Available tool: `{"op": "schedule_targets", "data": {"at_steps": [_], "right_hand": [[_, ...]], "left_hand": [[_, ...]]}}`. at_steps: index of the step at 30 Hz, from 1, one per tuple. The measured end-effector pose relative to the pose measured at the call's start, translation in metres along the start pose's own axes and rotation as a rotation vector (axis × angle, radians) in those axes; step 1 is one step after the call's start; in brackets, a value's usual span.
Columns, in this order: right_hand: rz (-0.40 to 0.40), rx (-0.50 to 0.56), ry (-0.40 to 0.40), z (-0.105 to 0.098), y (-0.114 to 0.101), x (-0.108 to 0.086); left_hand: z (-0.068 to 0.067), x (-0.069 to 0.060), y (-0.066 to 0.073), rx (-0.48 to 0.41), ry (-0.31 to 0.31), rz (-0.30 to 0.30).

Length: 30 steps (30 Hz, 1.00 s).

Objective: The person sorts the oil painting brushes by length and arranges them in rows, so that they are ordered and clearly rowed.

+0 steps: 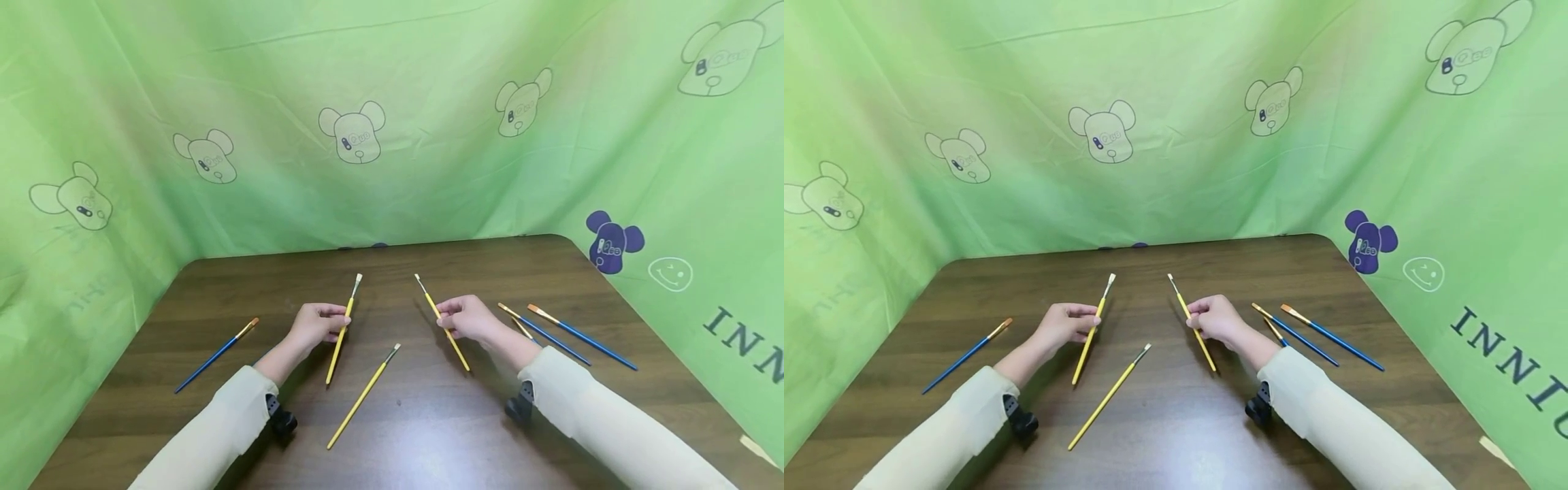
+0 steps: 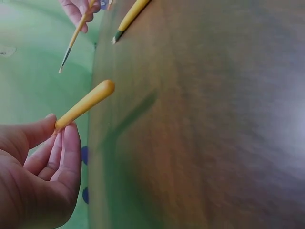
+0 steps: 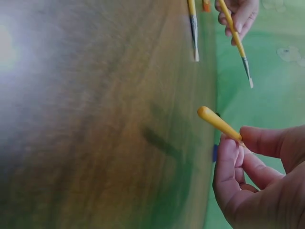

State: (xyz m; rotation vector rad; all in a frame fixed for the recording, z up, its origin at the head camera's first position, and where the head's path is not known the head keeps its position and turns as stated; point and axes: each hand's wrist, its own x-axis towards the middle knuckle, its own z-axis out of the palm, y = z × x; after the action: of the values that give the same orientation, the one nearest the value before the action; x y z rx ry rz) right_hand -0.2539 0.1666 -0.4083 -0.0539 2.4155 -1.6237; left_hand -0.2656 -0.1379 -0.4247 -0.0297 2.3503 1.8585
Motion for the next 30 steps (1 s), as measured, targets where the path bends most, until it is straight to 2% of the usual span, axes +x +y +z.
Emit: {"op": "schedule_targets", "data": {"at_steps": [8,13,21,30], "right_hand": [[0.034,0.03,0.0,-0.002,-0.003,0.017],[0.041,0.04,0.021,-0.003,-0.009,0.03],[0.05,0.046,0.058,-0.003,-0.018,0.052],[0.092,0.08,0.083,0.001,-0.023,0.077]], "left_hand": [[0.011,0.019,0.011,-0.043,0.005,-0.027],[0.02,0.033,0.015,-0.074,-0.015,-0.051],[0.033,0.056,0.022,-0.077,-0.033,-0.092],[0.044,0.076,0.027,-0.108,0.019,-0.108]]}}
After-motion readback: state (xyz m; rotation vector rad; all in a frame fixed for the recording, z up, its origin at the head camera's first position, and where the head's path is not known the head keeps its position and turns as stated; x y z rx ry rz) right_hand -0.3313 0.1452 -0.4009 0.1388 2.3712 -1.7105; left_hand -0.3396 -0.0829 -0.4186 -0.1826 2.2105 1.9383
